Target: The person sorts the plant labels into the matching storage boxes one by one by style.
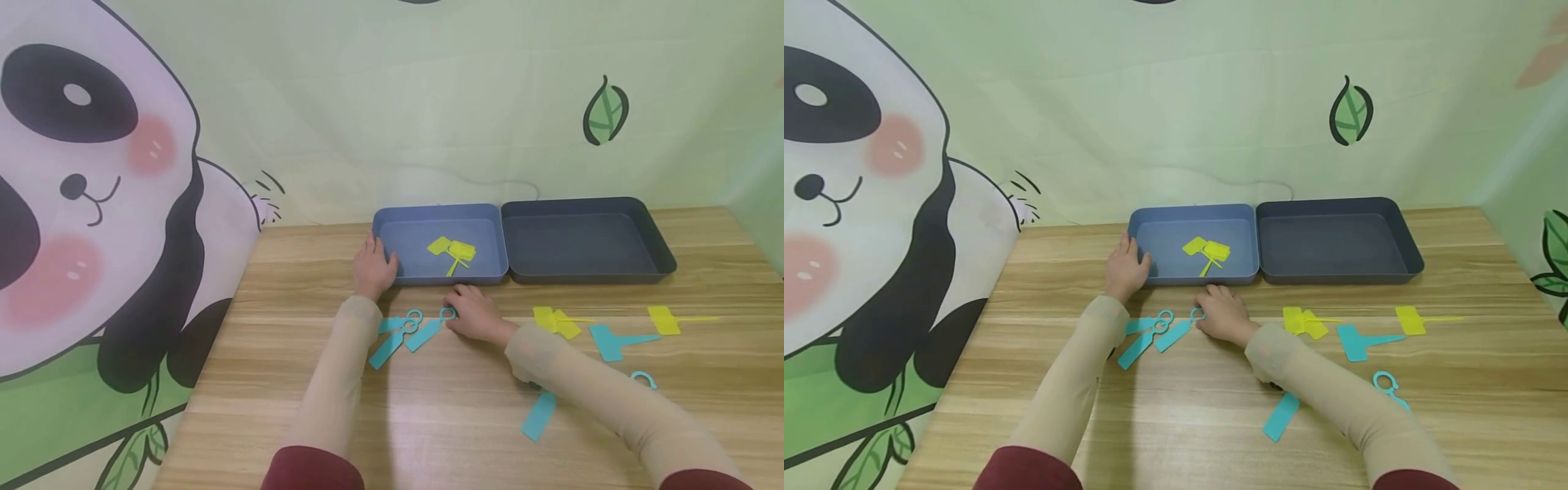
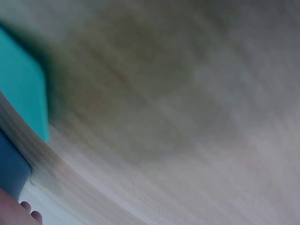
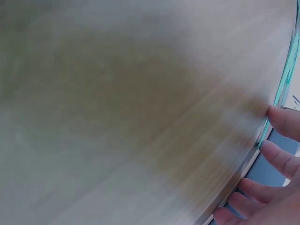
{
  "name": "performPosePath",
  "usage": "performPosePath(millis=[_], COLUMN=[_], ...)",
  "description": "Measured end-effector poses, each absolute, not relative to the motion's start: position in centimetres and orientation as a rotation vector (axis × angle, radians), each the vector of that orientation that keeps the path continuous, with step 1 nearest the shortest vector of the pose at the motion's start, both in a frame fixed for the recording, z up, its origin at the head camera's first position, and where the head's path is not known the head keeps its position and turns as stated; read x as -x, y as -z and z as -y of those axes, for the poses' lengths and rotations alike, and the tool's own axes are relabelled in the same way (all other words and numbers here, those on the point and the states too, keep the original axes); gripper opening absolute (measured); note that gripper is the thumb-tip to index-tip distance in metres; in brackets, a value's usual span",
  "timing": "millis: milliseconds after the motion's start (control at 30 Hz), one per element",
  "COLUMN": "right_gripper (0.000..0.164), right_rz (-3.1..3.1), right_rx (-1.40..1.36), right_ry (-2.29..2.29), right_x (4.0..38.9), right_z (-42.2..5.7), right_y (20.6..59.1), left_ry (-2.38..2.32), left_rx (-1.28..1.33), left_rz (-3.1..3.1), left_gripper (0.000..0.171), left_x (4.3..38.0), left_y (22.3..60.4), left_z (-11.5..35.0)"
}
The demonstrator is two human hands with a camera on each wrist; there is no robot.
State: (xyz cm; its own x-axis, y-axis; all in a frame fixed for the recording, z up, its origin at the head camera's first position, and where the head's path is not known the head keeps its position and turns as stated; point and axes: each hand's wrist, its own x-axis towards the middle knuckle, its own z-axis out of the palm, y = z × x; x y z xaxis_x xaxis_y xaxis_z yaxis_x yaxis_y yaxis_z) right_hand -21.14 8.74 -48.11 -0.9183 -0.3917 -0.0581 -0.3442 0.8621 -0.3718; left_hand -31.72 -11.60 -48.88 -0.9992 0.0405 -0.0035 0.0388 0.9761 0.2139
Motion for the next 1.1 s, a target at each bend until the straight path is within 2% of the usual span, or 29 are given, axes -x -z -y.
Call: performPosePath(millis=[333,1100], right_gripper=[0.022,0.025], right_rz=[-2.878,-2.813], right_rx=[0.569,0.529], right_ry=[0.534,0.599], right_x=[21.4,22.4], right_z=[-8.8,-9.3], right_y=[47.7,48.1], left_ry=[-0.360,-0.359], left_rx=[-0.057,-0.053], left_rz=[-3.115,-3.115], left_gripper=[0.061,0.062], left_x=[31.6,31.8], left_y=[48.8,49.2], left_z=[11.5,11.7])
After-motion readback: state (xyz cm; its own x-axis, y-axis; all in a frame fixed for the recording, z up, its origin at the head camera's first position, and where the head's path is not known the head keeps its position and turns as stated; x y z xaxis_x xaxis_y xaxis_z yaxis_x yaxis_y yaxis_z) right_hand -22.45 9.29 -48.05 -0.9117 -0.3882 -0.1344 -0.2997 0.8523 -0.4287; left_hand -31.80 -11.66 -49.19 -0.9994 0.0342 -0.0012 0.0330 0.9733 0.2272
